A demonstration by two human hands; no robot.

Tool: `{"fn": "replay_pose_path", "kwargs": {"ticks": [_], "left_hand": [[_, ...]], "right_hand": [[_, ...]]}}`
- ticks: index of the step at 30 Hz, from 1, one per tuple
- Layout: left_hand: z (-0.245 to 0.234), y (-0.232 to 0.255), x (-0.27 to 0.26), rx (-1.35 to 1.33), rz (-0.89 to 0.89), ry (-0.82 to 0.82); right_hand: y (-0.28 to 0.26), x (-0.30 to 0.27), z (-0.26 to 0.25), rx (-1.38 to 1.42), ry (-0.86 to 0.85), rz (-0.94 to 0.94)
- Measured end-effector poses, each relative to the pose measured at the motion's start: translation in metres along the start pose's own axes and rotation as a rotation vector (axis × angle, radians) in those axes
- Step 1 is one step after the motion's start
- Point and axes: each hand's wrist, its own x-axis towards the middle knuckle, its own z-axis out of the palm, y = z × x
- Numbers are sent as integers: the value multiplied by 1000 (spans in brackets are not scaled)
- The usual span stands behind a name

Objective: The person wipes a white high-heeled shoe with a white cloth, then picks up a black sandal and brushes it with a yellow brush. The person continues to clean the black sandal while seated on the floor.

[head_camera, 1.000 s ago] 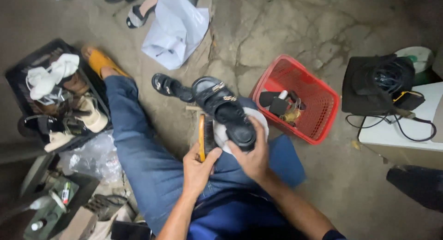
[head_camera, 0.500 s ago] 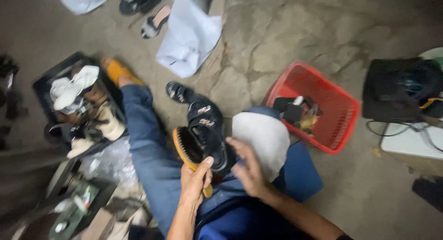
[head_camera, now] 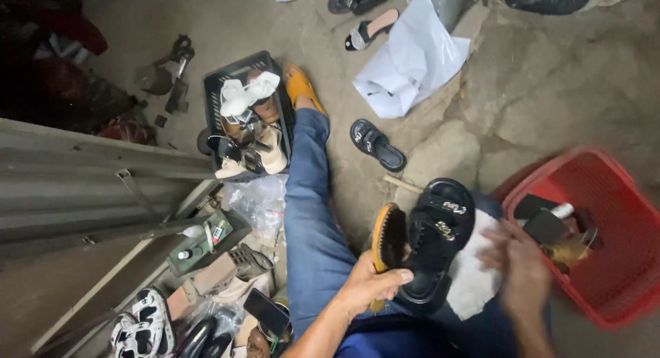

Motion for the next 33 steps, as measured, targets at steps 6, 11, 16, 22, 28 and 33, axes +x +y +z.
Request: {"fn": "replay_pose_path", "kwargs": {"ticks": [6,11,16,22,28,33], "left_hand": [[-18,20,11,180,121,133],[-22,15,11,140,179,191],[-19,0,13,125,111,194],[-14,4,13,159,131,159],[-3,21,17,178,167,118],[12,27,17,30,262,41]], "right_hand": [[28,-32,0,638,-120,1327],[31,-45,3,552,-156,1349],[23,-49,-2,479,-163,1389],[53,-35,-14,295,6,1184],[-76,110,-72,1101,232,848],[-151,143,-40,1947,62,849]]}}
